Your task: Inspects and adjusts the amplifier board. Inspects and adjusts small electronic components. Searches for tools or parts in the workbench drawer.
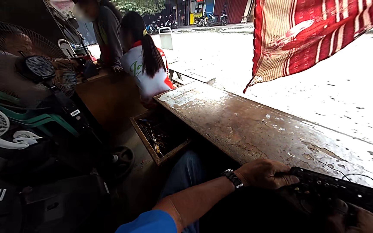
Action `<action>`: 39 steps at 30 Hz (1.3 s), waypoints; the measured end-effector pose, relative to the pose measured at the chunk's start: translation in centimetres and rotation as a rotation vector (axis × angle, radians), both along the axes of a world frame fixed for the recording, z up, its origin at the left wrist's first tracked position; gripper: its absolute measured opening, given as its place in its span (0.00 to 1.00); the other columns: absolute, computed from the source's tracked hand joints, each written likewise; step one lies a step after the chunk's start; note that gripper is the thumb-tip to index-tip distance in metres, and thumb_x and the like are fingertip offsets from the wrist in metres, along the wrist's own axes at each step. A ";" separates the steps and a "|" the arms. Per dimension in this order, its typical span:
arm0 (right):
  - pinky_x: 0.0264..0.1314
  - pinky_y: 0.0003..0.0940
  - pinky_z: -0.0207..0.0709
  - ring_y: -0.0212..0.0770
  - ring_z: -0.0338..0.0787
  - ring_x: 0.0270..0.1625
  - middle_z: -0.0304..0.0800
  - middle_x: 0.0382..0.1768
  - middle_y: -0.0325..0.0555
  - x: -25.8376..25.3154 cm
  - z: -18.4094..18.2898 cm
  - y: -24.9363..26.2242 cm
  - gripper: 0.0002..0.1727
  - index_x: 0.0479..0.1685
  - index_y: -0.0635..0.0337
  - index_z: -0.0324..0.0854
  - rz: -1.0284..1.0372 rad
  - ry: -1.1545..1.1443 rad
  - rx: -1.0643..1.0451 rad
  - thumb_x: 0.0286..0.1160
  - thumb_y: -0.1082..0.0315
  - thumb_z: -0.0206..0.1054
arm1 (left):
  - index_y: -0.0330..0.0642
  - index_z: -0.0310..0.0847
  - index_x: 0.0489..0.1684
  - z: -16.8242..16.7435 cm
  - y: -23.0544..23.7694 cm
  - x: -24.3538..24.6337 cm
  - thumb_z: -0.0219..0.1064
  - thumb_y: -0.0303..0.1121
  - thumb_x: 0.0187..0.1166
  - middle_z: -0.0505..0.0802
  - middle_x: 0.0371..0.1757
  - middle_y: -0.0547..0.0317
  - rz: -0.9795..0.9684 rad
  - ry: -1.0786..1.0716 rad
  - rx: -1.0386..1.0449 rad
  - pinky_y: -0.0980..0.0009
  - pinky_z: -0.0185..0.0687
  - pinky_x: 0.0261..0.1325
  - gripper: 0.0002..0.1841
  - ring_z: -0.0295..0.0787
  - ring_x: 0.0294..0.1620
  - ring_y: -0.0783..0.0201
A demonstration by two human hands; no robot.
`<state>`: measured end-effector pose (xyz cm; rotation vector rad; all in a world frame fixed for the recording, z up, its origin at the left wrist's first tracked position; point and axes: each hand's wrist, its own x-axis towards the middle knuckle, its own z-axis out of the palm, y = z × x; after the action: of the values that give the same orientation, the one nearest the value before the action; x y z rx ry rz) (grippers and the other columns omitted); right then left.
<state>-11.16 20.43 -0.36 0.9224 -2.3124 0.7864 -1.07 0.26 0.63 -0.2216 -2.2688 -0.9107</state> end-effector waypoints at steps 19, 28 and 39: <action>0.41 0.51 0.84 0.48 0.94 0.40 0.94 0.37 0.47 -0.5 -0.4 -0.1 0.20 0.43 0.58 0.89 -0.020 0.021 -0.056 0.89 0.55 0.54 | 0.44 0.74 0.17 -1.4 -0.4 -1.1 0.37 0.49 0.95 0.76 0.16 0.62 0.199 0.022 0.061 0.60 0.71 0.34 0.32 0.75 0.22 0.64; 0.35 0.47 0.84 0.44 0.94 0.36 0.95 0.36 0.45 -0.5 -0.8 -0.5 0.17 0.44 0.58 0.90 -0.061 0.108 -0.058 0.88 0.57 0.58 | 0.42 0.80 0.24 -1.0 -0.9 -0.5 0.40 0.48 0.95 0.83 0.23 0.59 0.101 -0.082 0.106 0.58 0.74 0.40 0.30 0.81 0.30 0.63; 0.36 0.42 0.85 0.39 0.94 0.37 0.96 0.39 0.42 -0.3 -0.8 -0.7 0.15 0.43 0.56 0.91 -0.093 0.148 -0.063 0.86 0.59 0.60 | 0.41 0.88 0.40 -1.5 -1.0 -0.4 0.58 0.43 0.89 0.91 0.36 0.55 0.057 -0.064 -0.063 0.57 0.83 0.51 0.17 0.89 0.42 0.60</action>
<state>-11.43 19.70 -1.20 0.8111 -2.1733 0.7228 -1.49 -0.79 -0.92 -0.1567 -2.3527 -0.8283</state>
